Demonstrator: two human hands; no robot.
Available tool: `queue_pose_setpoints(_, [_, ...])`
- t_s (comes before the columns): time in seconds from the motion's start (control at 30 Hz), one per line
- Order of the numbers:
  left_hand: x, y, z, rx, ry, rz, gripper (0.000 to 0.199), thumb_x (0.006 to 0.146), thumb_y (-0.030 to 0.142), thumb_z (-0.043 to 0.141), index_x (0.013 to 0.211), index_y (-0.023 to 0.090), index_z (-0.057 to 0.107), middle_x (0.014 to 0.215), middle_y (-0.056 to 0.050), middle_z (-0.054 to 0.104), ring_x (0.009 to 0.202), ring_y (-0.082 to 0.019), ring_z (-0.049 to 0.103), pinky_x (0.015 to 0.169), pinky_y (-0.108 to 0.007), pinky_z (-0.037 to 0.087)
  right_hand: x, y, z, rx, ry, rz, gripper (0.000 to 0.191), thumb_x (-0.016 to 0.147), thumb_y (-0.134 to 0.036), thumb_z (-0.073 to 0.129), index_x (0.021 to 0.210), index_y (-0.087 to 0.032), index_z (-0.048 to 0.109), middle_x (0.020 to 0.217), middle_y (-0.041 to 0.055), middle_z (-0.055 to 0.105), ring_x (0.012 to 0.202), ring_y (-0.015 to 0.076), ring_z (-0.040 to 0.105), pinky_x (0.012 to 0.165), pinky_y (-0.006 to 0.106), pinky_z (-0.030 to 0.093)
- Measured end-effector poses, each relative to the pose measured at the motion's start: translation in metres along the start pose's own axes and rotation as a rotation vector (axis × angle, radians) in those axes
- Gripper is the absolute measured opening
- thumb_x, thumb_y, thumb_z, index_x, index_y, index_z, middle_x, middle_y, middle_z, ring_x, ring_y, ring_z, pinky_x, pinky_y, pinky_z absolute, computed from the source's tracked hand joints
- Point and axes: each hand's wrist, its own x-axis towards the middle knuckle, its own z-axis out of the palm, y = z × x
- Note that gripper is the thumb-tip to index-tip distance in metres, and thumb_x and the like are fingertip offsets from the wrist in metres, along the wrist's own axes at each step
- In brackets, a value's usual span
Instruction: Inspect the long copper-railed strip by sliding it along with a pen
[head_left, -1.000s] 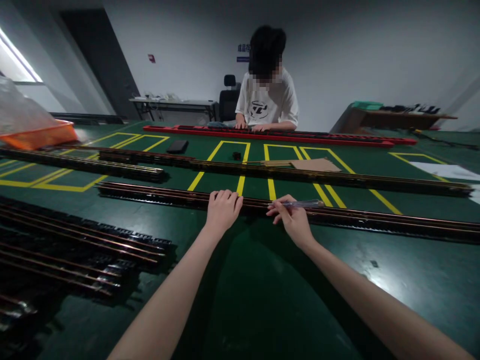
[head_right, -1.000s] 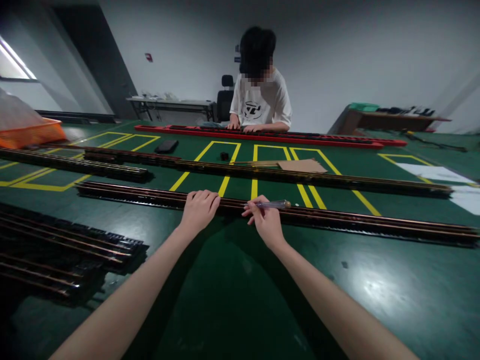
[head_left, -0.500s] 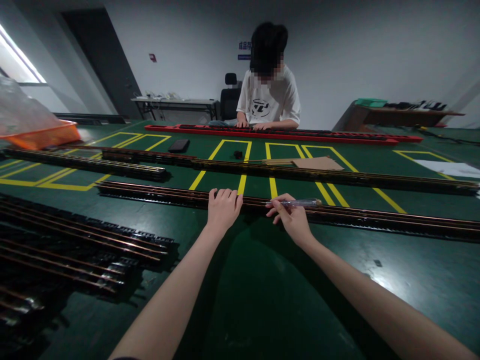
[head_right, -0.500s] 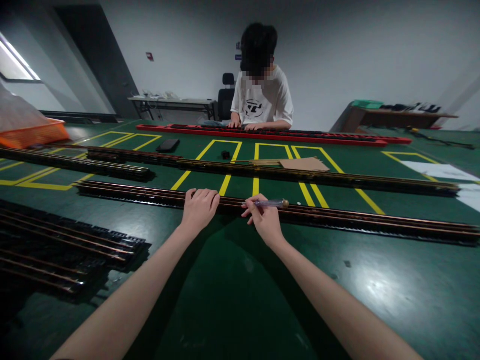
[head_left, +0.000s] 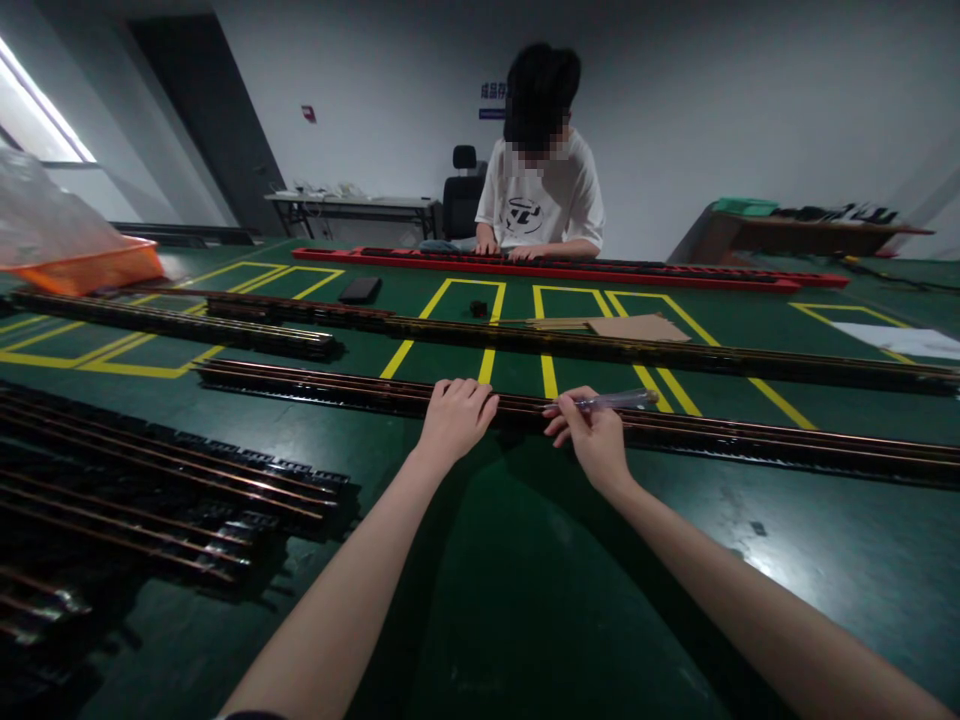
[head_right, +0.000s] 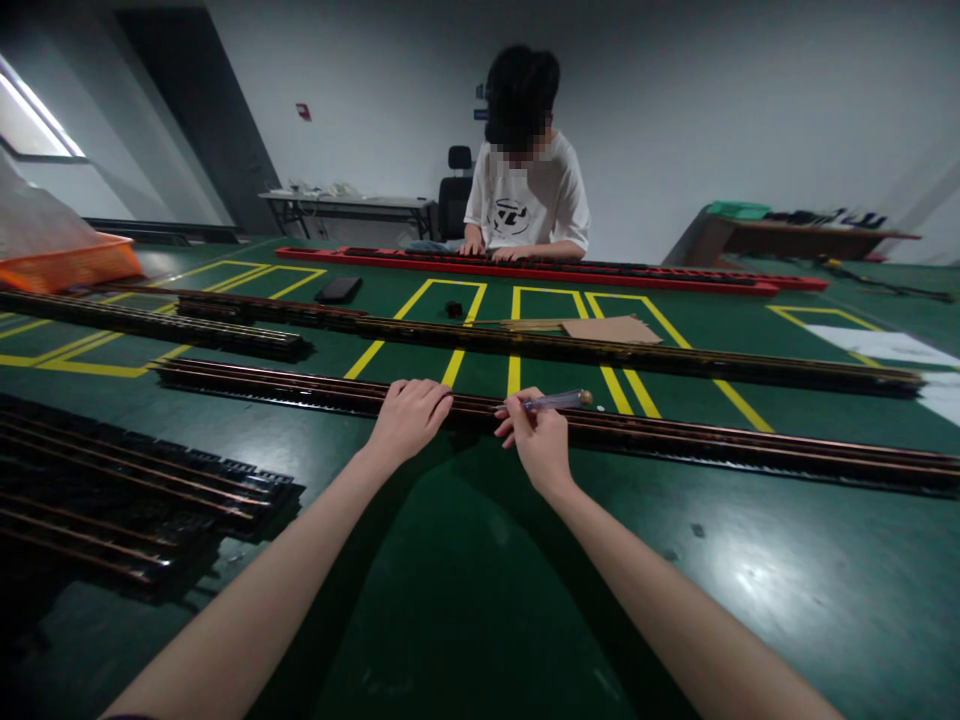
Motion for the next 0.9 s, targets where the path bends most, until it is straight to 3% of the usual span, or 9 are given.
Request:
queue_pose_setpoints(0.4, [0.0004, 0.0006, -0.0005, -0.006, -0.003, -0.028, 0.040, 0.098, 0.033, 0.030, 0.101, 0.017, 0.066, 0.102, -0.008, 0.069, 0.095, -0.022, 0.060, 0.088, -0.039, 0.037, 0.0016, -0.0014, -0.0037, 0.025, -0.085, 0.000, 0.028, 0.083, -0.046, 0.059, 0.080, -0.018, 0.056, 0.072, 0.0037, 0.067, 0.055, 0.0135, 0.064, 0.040, 0.021, 0.050])
queue_pose_setpoints(0.63, [0.0000, 0.0011, -0.0002, 0.056, 0.047, -0.113, 0.042, 0.098, 0.034, 0.028, 0.094, 0.017, 0.066, 0.094, -0.009, 0.069, 0.089, -0.023, 0.060, 0.087, -0.041, 0.035, 0.0004, -0.0076, -0.0002, 0.018, -0.167, -0.002, 0.029, 0.081, -0.047, 0.060, 0.079, -0.018, 0.058, 0.077, 0.0058, 0.068, 0.059, 0.0151, 0.066, 0.040, 0.022, 0.049])
queue_pose_setpoints(0.9, [-0.0008, -0.0002, 0.0000, 0.091, 0.047, -0.105, 0.042, 0.097, 0.033, 0.028, 0.093, 0.017, 0.066, 0.094, -0.009, 0.069, 0.089, -0.024, 0.059, 0.087, -0.042, 0.034, 0.0016, -0.0064, 0.0016, 0.017, -0.162, 0.001, 0.029, 0.081, -0.046, 0.060, 0.080, -0.018, 0.058, 0.077, 0.0055, 0.068, 0.057, 0.0143, 0.065, 0.040, 0.021, 0.048])
